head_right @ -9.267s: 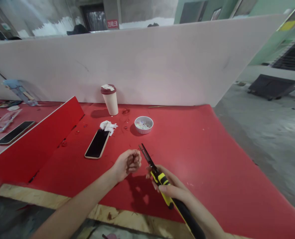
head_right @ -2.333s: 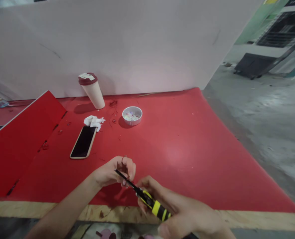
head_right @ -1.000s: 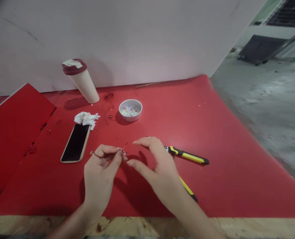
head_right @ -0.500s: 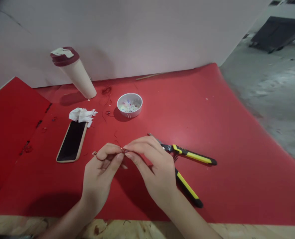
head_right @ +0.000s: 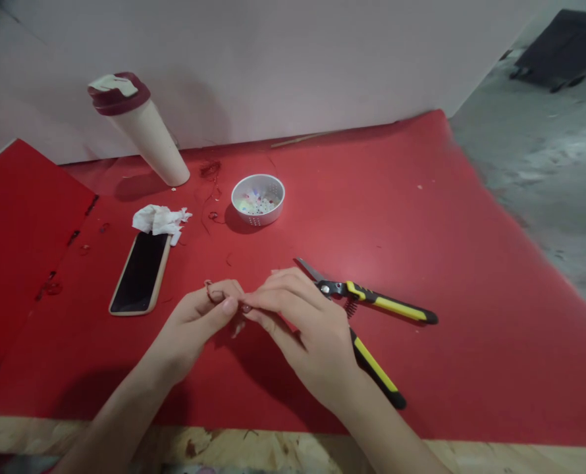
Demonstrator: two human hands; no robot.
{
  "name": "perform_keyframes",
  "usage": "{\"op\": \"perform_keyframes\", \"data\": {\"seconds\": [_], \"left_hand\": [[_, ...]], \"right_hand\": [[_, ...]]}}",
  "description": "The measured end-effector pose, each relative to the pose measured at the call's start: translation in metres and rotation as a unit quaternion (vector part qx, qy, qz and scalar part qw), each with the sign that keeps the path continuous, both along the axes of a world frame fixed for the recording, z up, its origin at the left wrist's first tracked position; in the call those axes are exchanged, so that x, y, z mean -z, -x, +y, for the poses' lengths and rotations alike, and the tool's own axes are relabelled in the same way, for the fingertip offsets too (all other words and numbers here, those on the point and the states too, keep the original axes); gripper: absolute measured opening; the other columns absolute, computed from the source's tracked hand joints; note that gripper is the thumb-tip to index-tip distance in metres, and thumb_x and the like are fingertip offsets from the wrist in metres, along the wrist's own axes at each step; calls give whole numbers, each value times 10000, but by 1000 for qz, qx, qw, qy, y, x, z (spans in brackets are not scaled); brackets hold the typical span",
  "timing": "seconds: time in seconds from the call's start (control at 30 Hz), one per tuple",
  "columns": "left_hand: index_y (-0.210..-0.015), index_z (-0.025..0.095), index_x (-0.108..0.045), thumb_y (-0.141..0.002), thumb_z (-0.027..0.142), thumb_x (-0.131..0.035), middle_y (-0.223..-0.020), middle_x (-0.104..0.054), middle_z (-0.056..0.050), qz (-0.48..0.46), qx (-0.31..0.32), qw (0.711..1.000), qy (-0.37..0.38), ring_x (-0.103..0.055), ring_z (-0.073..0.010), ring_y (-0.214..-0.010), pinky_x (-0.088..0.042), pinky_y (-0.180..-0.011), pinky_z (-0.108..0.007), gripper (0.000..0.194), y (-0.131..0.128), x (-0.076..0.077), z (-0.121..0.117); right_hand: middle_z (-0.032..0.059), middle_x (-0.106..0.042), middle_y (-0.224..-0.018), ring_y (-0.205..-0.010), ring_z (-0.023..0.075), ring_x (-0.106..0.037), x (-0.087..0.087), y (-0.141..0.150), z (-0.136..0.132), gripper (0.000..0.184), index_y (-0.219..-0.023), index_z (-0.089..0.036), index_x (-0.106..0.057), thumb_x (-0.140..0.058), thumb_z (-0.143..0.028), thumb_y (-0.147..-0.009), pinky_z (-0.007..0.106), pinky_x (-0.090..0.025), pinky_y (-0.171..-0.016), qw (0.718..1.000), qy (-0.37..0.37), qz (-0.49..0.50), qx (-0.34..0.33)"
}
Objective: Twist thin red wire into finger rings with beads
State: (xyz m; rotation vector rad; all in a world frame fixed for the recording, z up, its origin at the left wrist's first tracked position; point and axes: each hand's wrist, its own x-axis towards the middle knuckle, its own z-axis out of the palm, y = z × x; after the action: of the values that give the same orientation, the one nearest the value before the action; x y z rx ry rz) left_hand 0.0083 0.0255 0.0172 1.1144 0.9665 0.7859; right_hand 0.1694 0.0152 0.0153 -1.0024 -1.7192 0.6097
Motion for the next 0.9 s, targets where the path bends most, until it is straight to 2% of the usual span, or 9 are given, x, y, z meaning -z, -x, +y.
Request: {"op": "perform_keyframes", "data": {"seconds": [0.07, 0.2, 0.3, 0.37, 0.47, 0.57, 0.63, 0.7, 0.9], "left_hand": [[-571, 172, -466, -866, 413, -479, -571, -439, 13, 24, 33, 999, -5, -408, -103, -560, -353, -567, -244, 382, 3, 0, 1], [-565, 185, -376, -901, 365, -405, -578, -376, 21, 68, 21, 996, -47, -360, -107, -560, -309, -552, -255, 382, 2, -5, -3], [-587, 193, -327, -918, 338, -372, -593, -330, 30, 131, 23, 986, -103, -322, -104, -550, -292, -542, -256, 364, 0, -10, -6], [-584, 199, -289, -920, 310, -364, -595, -309, 32, 173, 17, 973, -151, -320, -104, -540, -286, -531, -260, 362, 0, -13, -7], [-581, 204, -292, -911, 243, -364, -591, -328, 32, 236, -1, 938, -252, -350, -109, -536, -295, -541, -269, 339, 0, -12, -6], [-607, 206, -349, -884, 167, -379, -599, -388, 29, 292, -14, 879, -376, -374, -123, -567, -308, -599, -282, 282, -1, -9, -5], [-613, 206, -352, -866, 127, -390, -595, -400, 31, 312, -22, 845, -434, -363, -128, -571, -306, -629, -289, 267, -3, -7, -4], [-610, 205, -335, -856, 107, -393, -584, -392, 36, 323, -29, 827, -459, -348, -126, -563, -300, -645, -294, 271, -4, -6, -4], [-623, 198, -324, -848, 99, -380, -578, -404, 55, 360, -31, 811, -460, -351, -105, -524, -283, -722, -321, 252, -10, -2, -7]], "right_hand": [[18, -657, -772, -739, 176, -615, 3, 0, -1, 102, -871, -244, -647, -571, -181, -846, 364, -505, -755, 999, 43, -5, -24], [16, -641, -803, -784, 166, -609, 6, 1, -3, 73, -865, -237, -607, -542, -204, -868, 303, -501, -720, 993, 110, 8, -46], [8, -625, -780, -762, 153, -595, 7, 5, -6, 56, -825, -228, -597, -554, -224, -861, 271, -492, -692, 984, 162, 60, -52], [4, -615, -744, -725, 148, -585, 8, 8, -7, 70, -785, -221, -596, -581, -254, -845, 262, -489, -664, 967, 219, 120, -50], [-4, -604, -707, -686, 139, -570, 12, 12, -8, 103, -760, -215, -605, -626, -300, -813, 255, -484, -645, 926, 305, 216, -49], [-7, -595, -685, -664, 132, -555, 15, 14, -6, 131, -751, -205, -619, -661, -325, -781, 256, -478, -640, 885, 363, 287, -63], [-8, -585, -661, -645, 130, -543, 15, 14, -4, 141, -738, -196, -629, -677, -326, -763, 262, -472, -636, 866, 384, 311, -72], [-12, -577, -642, -626, 124, -530, 14, 14, -3, 135, -729, -191, -640, -688, -316, -750, 260, -465, -632, 855, 395, 329, -73], [-20, -565, -626, -597, 103, -519, 12, 18, -6, 121, -710, -185, -652, -724, -282, -715, 231, -456, -600, 811, 419, 403, -62]]}}
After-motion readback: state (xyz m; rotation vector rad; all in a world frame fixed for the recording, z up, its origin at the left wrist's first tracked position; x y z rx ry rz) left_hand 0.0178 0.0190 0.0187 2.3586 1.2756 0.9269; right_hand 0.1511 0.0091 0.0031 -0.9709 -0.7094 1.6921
